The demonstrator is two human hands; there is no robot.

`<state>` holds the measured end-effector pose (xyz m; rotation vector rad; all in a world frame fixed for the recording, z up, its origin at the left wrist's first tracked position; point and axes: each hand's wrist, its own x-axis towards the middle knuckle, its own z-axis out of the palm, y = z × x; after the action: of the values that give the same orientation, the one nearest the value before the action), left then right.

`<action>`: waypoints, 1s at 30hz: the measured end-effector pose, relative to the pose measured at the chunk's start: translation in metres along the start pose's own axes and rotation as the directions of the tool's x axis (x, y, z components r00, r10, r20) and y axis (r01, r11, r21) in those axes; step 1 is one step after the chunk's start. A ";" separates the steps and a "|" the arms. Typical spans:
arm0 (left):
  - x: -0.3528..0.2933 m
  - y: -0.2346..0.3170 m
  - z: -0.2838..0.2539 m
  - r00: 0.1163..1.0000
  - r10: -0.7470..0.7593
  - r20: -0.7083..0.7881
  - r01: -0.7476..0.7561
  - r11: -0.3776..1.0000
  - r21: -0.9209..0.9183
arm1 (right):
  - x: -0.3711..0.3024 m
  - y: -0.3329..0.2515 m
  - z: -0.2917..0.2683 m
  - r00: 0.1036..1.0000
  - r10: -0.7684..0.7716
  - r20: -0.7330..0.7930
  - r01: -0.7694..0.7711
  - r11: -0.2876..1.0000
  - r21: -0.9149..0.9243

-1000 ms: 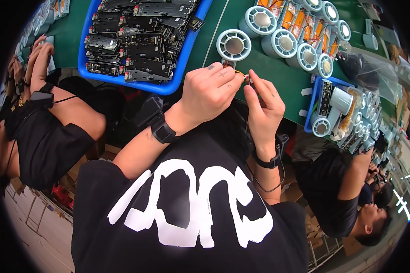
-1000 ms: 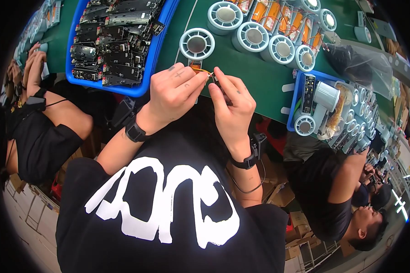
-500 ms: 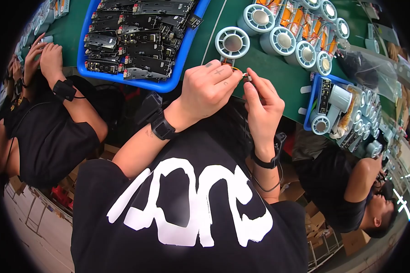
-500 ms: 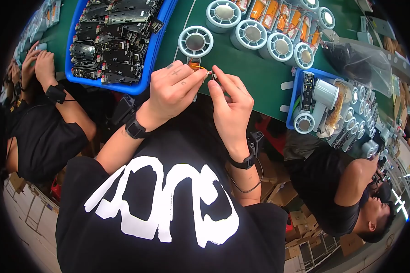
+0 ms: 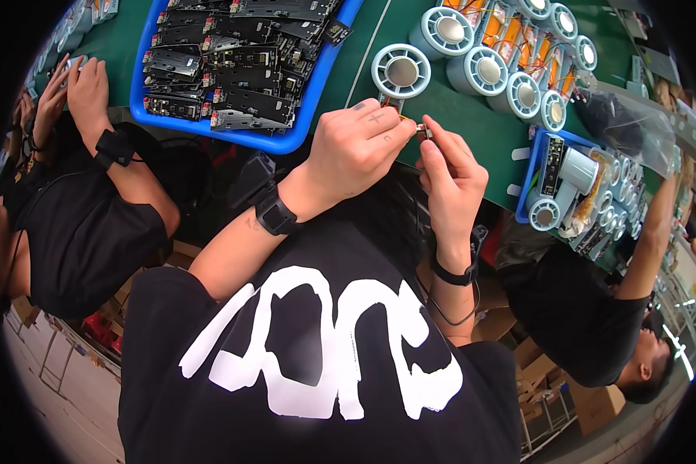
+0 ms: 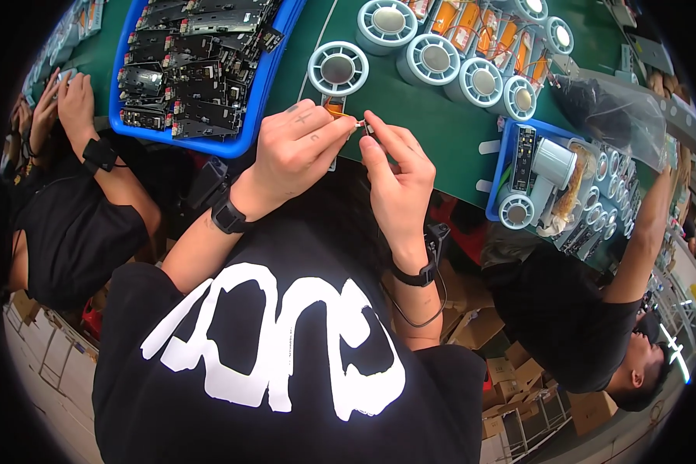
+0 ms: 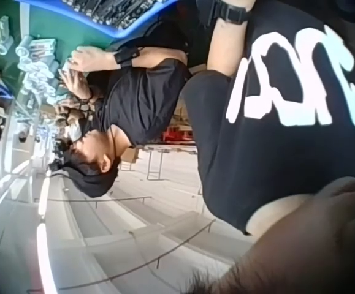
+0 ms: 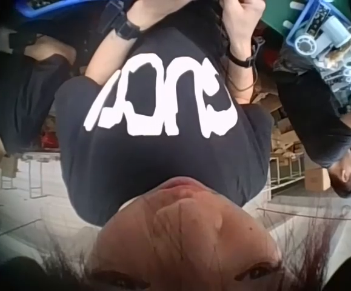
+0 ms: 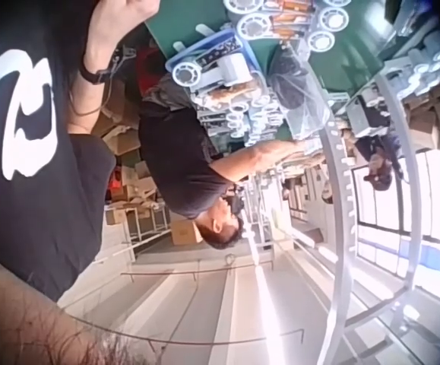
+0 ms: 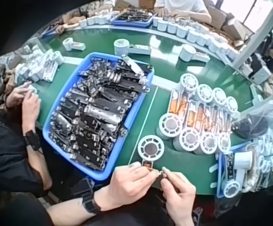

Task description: The person picks up a circuit board and a battery, connects their wires by hand, and presses the board into the handle of a handheld fan. They then pick up a fan motor and place it into the fan's circular housing.

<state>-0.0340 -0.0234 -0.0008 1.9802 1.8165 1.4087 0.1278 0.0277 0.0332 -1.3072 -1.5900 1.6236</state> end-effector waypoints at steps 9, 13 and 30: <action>0.001 0.001 0.004 1.000 -0.016 0.022 0.015 1.000 0.027 | -0.001 0.002 -0.002 0.999 0.039 0.011 -0.039 0.999 -0.002; 0.003 0.002 0.004 1.000 -0.010 0.029 0.008 0.998 0.059 | -0.001 0.001 -0.002 0.998 0.057 0.002 -0.057 0.998 0.009; 0.014 0.001 -0.003 0.994 -0.071 0.082 0.072 0.997 -0.014 | 0.011 -0.007 -0.010 0.982 -0.183 0.054 0.190 0.926 -0.325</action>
<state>-0.0368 -0.0132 0.0091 1.9145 1.8149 1.2989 0.1307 0.0430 0.0390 -1.2520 -1.9997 1.3003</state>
